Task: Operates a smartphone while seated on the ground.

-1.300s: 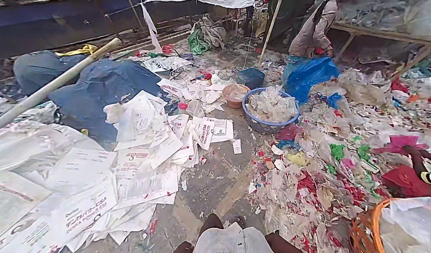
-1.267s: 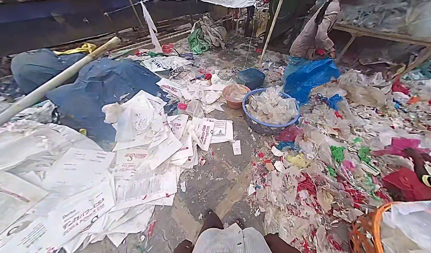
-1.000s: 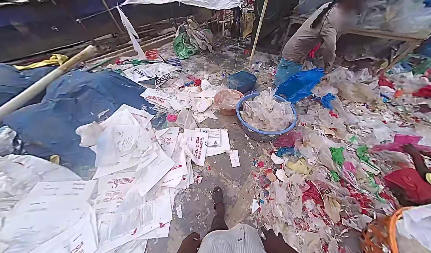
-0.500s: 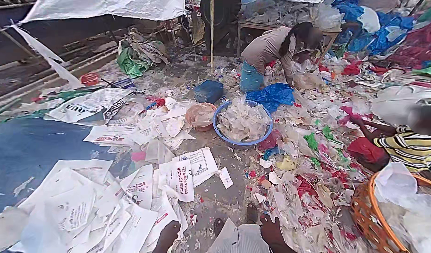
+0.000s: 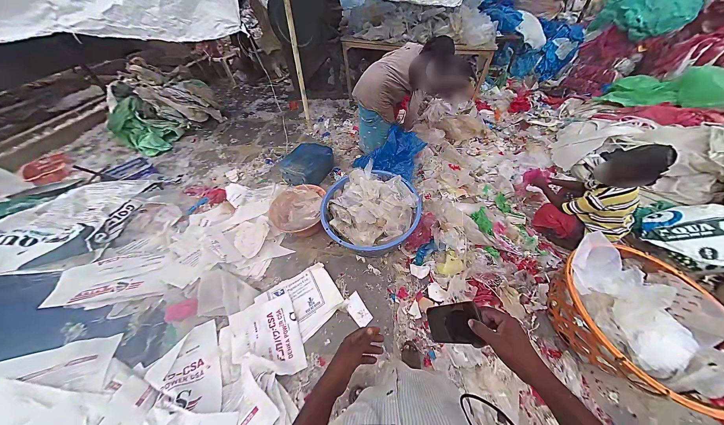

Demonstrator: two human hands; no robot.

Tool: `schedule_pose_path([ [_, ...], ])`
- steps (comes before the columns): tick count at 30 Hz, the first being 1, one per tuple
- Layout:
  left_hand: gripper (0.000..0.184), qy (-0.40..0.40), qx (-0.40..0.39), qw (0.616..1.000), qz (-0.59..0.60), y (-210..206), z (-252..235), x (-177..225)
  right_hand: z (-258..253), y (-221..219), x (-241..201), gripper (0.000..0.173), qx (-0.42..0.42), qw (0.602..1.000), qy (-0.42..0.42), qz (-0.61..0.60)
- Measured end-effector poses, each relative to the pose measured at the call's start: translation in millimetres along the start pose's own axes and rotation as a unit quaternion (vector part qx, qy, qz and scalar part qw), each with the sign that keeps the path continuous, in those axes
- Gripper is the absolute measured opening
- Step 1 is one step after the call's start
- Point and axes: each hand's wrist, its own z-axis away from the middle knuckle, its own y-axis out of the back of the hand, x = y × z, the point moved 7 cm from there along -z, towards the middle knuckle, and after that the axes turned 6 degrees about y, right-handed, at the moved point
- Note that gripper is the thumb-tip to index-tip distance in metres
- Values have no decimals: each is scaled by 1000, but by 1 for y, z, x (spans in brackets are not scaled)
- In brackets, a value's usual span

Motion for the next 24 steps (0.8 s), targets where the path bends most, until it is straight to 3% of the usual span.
schedule_pose_path([
  [3, 55, -55, -59, 997, 7, -33, 7, 61, -7, -18, -33, 19, 79, 970, 24, -228],
  [6, 54, -101, -52, 993, 41, -42, 18, 107, -4, -51, -49, 28, 59, 931, 42, -357],
  [9, 41, -152, 21, 986, 60, -19, 27, 128, 4, -84, -53, 45, -22, 909, 54, -412],
  [11, 33, -183, 48, 980, 55, -6, 37, 135, 14, -104, -51, 46, -90, 873, 47, -476],
  [14, 26, -226, 41, 973, 31, -4, 56, 150, 28, -127, -61, 45, -213, 789, 29, -576],
  [17, 25, -249, 10, 968, 12, -17, 76, 167, 37, -144, -84, 66, -341, 700, 1, -627],
  [24, 24, -280, -5, 960, -22, -34, 109, 193, 39, -142, -110, 60, -399, 641, -20, -655],
])
